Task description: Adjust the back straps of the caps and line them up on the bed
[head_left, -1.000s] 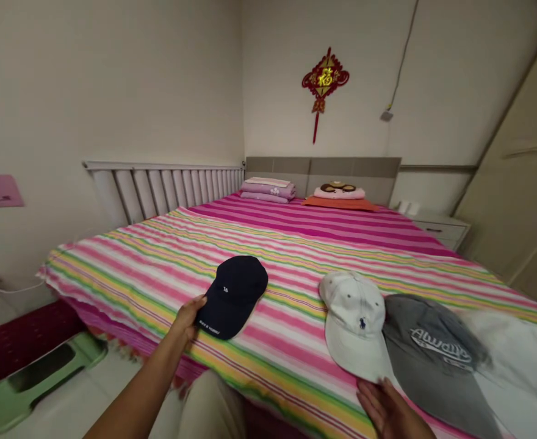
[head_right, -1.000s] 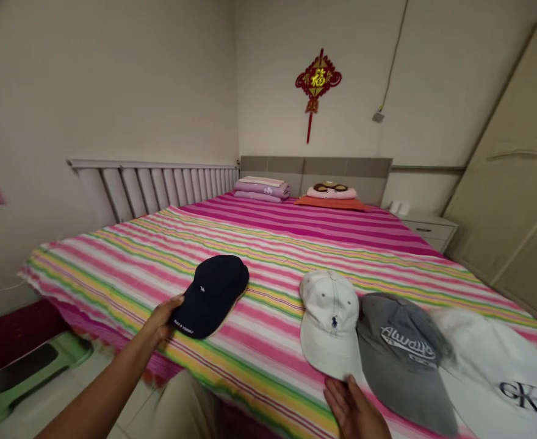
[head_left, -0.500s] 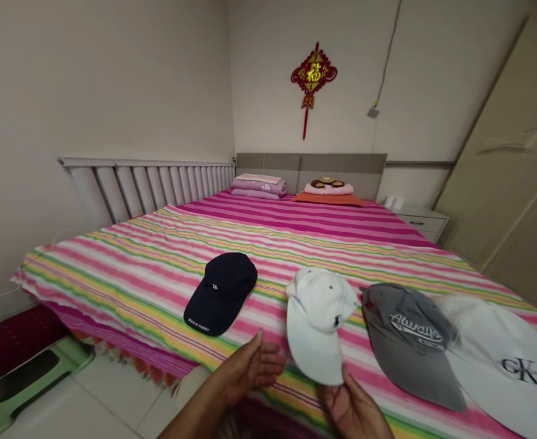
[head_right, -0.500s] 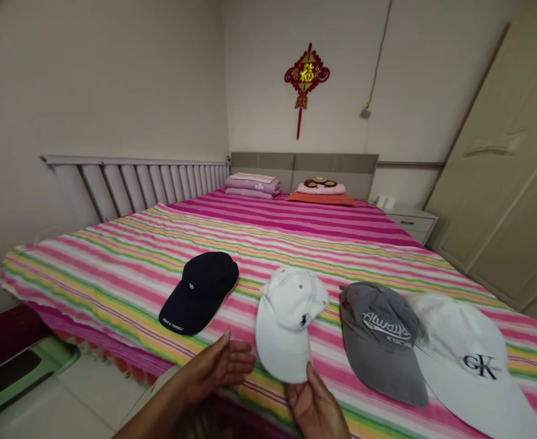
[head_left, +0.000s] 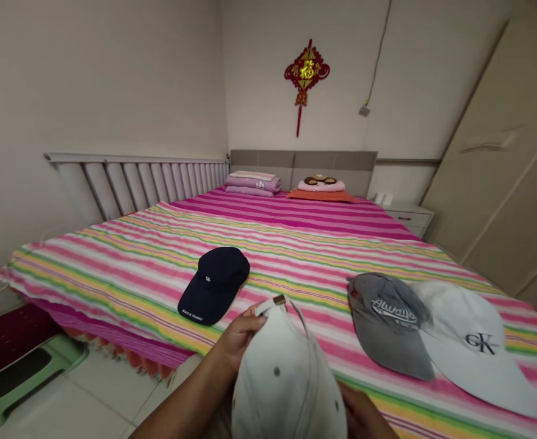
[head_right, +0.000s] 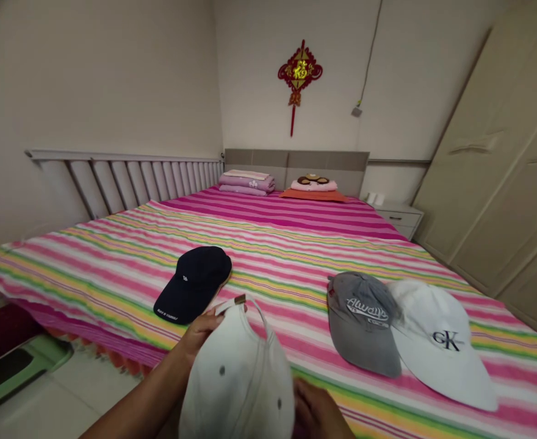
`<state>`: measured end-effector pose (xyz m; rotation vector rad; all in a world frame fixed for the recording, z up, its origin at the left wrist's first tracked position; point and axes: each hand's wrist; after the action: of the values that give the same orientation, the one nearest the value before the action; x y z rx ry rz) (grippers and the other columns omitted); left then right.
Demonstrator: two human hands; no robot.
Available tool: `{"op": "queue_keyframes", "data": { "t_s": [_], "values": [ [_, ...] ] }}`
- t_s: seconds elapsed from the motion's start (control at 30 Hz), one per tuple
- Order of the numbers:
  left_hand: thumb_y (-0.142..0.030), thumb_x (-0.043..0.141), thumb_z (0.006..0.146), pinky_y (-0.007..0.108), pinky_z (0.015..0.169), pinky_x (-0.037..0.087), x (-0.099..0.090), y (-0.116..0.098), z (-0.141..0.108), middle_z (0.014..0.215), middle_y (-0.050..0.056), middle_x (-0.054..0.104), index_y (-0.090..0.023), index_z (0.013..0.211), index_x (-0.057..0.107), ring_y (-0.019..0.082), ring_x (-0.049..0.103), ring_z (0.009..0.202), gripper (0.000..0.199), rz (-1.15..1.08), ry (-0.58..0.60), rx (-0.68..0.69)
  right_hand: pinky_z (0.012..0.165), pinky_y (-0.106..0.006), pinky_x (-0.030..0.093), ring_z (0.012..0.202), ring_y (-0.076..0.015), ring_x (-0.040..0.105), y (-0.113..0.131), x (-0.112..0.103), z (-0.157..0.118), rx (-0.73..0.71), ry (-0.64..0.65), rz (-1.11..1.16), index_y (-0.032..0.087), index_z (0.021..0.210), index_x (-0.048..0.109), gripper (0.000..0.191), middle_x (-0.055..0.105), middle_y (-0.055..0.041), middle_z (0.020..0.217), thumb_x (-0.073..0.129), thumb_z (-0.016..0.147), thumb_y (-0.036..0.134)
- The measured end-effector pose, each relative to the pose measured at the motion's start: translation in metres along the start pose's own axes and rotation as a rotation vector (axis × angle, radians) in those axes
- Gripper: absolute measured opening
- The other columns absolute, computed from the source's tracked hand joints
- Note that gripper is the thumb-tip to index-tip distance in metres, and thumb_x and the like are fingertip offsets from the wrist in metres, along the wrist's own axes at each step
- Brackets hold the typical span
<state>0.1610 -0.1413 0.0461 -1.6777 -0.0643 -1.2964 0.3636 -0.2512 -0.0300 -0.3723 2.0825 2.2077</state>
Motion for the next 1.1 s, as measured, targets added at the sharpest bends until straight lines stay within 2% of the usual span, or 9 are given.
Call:
{"op": "queue_keyframes", "data": {
  "t_s": [0.1,0.17,0.2,0.27,0.33,0.4,0.7,0.9,1.1],
  "values": [
    [-0.019,0.076,0.048,0.018,0.047,0.039,0.013,0.007,-0.005,0.054,0.002,0.062,-0.010,0.073,0.067,0.008,0.052,0.045,0.028,0.095,0.020,-0.073,0.082,-0.036,0.043,0.090,-0.0232,0.058,0.054,-0.007,0.013,-0.046,-0.171,0.117,0.021,0.095,0.062,0.033,0.065,-0.0083,0.096,0.046,0.079,0.046],
    [-0.021,0.077,0.047,0.018,0.049,0.038,0.017,0.008,-0.007,0.055,0.002,0.062,-0.010,0.071,0.067,0.008,0.052,0.047,0.028,0.186,0.009,-0.095,0.084,-0.033,0.041,0.097,-0.0224,0.054,0.081,-0.003,0.022,-0.140,-0.203,0.124,0.021,0.101,0.059,0.037,0.062,-0.0090,0.104,0.048,0.078,0.048],
    [-0.022,0.077,0.047,0.017,0.049,0.037,0.019,0.009,-0.009,0.054,0.002,0.061,-0.010,0.069,0.067,0.007,0.051,0.047,0.027,0.236,-0.004,-0.102,0.078,-0.030,0.043,0.091,-0.0207,0.055,0.090,0.001,0.026,-0.160,-0.187,0.142,0.020,0.100,0.059,0.038,0.062,-0.0080,0.097,0.048,0.078,0.049],
    [-0.024,0.077,0.050,0.017,0.047,0.034,0.020,0.008,-0.011,0.052,0.002,0.060,-0.009,0.063,0.066,0.006,0.048,0.044,0.023,0.341,-0.044,-0.122,0.053,-0.022,0.040,0.058,-0.0128,0.052,0.099,0.011,0.031,-0.107,-0.087,0.237,0.018,0.087,0.059,0.036,0.059,-0.0016,0.068,0.049,0.077,0.051],
    [-0.026,0.076,0.050,0.017,0.043,0.030,0.019,0.007,-0.015,0.048,0.001,0.057,-0.008,0.058,0.064,0.005,0.043,0.041,0.022,0.405,-0.083,-0.139,0.040,-0.018,0.026,0.041,-0.0063,0.035,0.100,0.018,0.034,-0.036,-0.006,0.365,0.016,0.074,0.054,0.033,0.046,0.0050,0.051,0.053,0.075,0.049],
    [-0.026,0.077,0.048,0.018,0.043,0.029,0.019,0.008,-0.017,0.047,0.000,0.055,-0.009,0.057,0.063,0.005,0.042,0.040,0.024,0.388,-0.107,-0.136,0.040,-0.018,0.020,0.040,-0.0045,0.028,0.098,0.022,0.034,-0.012,0.016,0.462,0.016,0.067,0.049,0.032,0.041,0.0070,0.048,0.059,0.072,0.046],
    [-0.025,0.080,0.039,0.021,0.047,0.033,0.020,0.021,-0.018,0.047,-0.002,0.054,-0.012,0.057,0.057,0.009,0.046,0.044,0.032,0.240,-0.152,-0.092,0.043,-0.019,0.022,0.042,-0.0056,0.031,0.095,0.025,0.034,-0.006,0.029,0.499,0.016,0.063,0.048,0.027,0.042,0.0066,0.045,0.059,0.074,0.038],
    [-0.034,0.077,0.046,0.018,0.041,0.027,0.010,0.020,-0.016,0.049,0.001,0.056,-0.011,0.054,0.054,0.005,0.042,0.039,0.033,0.194,-0.138,-0.001,0.046,-0.020,0.029,0.042,-0.0066,0.027,0.090,0.026,0.036,-0.030,-0.215,0.709,0.018,0.060,0.046,0.025,0.035,0.0085,0.044,0.061,0.072,0.034],
    [-0.037,0.073,0.051,0.019,0.041,0.029,-0.003,0.015,-0.015,0.044,-0.003,0.049,-0.014,0.053,0.054,0.006,0.042,0.040,0.030,0.127,-0.068,0.131,0.047,-0.021,0.036,0.041,-0.0063,0.028,0.085,0.013,0.042,0.031,-0.332,1.039,0.019,0.058,0.044,0.027,0.034,0.0090,0.048,0.067,0.064,0.032]
  ]
}}
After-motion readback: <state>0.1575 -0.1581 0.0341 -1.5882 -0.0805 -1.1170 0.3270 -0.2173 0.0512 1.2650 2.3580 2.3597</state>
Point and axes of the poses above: each hand's wrist, its own z-axis towards the middle knuckle, its own x-axis out of the palm, y = z × x
